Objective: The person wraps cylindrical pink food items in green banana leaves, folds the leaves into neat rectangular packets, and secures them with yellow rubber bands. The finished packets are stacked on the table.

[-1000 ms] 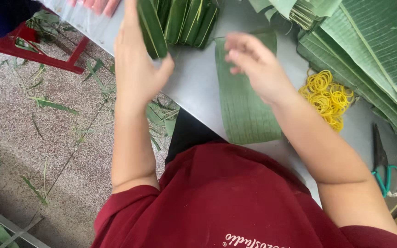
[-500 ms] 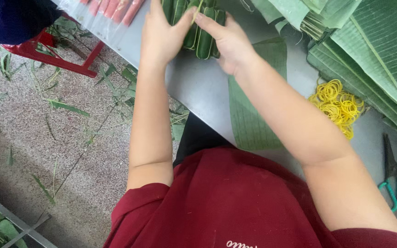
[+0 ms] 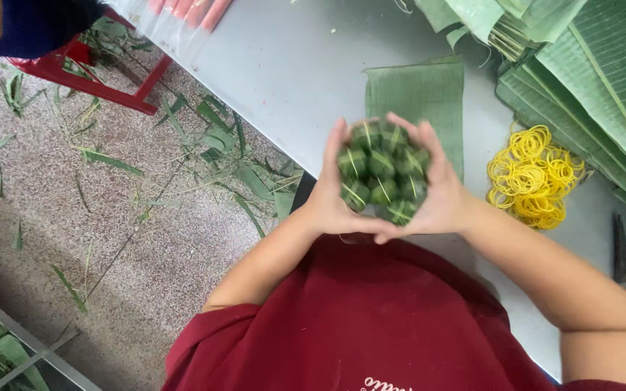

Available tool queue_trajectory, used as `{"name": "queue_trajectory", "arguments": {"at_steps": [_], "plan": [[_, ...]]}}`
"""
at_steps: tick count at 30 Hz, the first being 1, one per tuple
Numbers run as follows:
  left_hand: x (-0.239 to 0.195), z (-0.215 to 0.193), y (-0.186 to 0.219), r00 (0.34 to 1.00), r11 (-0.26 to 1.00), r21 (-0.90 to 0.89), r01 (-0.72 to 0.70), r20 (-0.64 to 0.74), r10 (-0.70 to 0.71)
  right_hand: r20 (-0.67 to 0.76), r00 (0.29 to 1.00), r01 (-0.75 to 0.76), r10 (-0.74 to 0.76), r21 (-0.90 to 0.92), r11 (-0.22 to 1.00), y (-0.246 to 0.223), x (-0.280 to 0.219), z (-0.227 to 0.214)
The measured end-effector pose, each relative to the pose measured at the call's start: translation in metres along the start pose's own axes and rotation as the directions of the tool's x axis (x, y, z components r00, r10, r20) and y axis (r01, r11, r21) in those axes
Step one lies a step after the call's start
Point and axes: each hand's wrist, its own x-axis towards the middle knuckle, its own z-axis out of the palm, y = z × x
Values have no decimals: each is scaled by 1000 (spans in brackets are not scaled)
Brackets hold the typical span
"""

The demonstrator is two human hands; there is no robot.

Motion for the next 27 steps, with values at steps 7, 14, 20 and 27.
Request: {"name": "queue_trajectory", "arguments": {"at_steps": [7,14,20,27], "plan": [[-2,14,-18,993,956,282,-74,105,46,63,996,-54,61,-106,993,9,-23,-8],[-5,-1,-13,987,938,348,-2,150,-53,161,982,-65,98,-194,979,2,-13,-18],[-6,-8,-3,978,772,636,2,160,-135,218,827,-373,517,-475,797,-8,-1,-16],[-95,-17,24,990,788,615,-19,-101,102,517,790,-113,329,-405,907,-22,45,36]]}}
